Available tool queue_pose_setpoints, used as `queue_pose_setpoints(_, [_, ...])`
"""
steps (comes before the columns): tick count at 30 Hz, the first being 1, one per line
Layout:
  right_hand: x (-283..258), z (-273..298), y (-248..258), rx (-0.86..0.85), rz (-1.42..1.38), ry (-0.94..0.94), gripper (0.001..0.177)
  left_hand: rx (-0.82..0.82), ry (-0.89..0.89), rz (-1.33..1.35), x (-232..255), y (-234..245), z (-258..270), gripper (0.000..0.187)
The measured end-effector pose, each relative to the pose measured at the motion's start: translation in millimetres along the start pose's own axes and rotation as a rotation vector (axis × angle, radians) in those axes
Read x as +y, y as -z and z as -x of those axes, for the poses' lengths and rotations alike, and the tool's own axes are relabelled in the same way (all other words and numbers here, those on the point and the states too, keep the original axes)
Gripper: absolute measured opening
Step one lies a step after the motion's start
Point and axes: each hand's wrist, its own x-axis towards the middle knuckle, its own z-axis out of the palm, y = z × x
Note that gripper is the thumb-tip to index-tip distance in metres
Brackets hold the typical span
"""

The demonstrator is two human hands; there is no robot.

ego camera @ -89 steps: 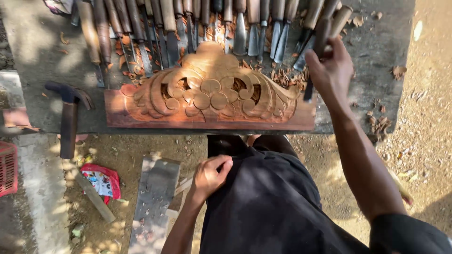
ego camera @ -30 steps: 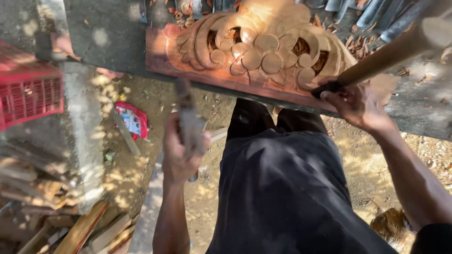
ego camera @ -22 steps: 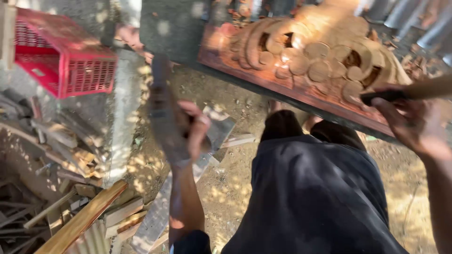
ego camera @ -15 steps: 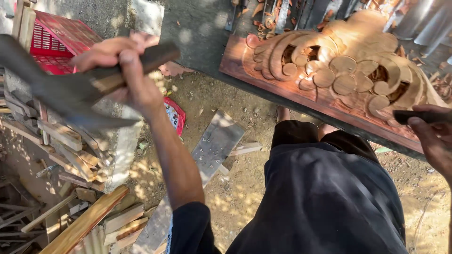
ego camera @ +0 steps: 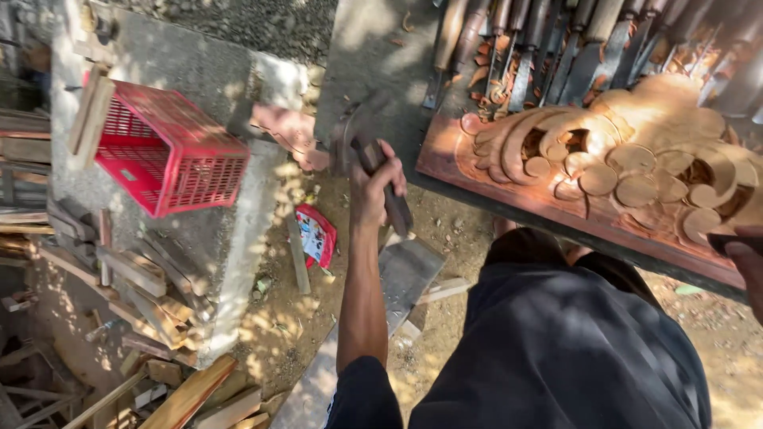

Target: Intricate carving of a decorative wooden furniture panel using chisels and a hammer.

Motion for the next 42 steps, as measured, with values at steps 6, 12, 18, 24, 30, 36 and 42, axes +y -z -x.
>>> queue_pose_setpoints(6, [-204.0, 3.5, 25.8, 0.025, 0.522, 0.149, 0.023, -0.151, 0.164, -0.045, 2.7, -60.1, 100.4, 0.028])
queue_pose_setpoints(12, [-215.9, -32.9, 47.2, -0.156, 0.202, 0.163, 0.024, -0.508, 0.001, -0.646, -13.0, -124.7, 131.2, 0.008])
queue_pose_setpoints(18, [-267.1, -69.7, 29.9, -0.338, -0.012, 0.061, 0.026, -0.288, 0.165, -0.602, -19.1, -174.4, 161.6, 0.057])
queue_pose_setpoints(24, [-240.0, -105.9, 4.5, -0.548, 0.293, 0.173, 0.035, -0.329, -0.175, -0.568, 10.2, -204.8, 139.9, 0.065])
queue_pose_setpoints(30, [-246.4, -108.7, 7.3, -0.547, 0.258, 0.211, 0.039, -0.426, -0.304, -0.535, 31.8, -235.3, 116.4, 0.07])
queue_pose_setpoints(36, [-260.7, -107.5, 9.6, -0.558, 0.3, 0.182, 0.04, -0.565, -0.297, -0.5, 47.4, -248.7, 109.5, 0.071])
queue_pose_setpoints(42, [-224.6, -107.7, 4.0, -0.495, 0.32, 0.3, 0.033, -0.587, -0.342, -0.603, 59.0, -261.4, 96.3, 0.064])
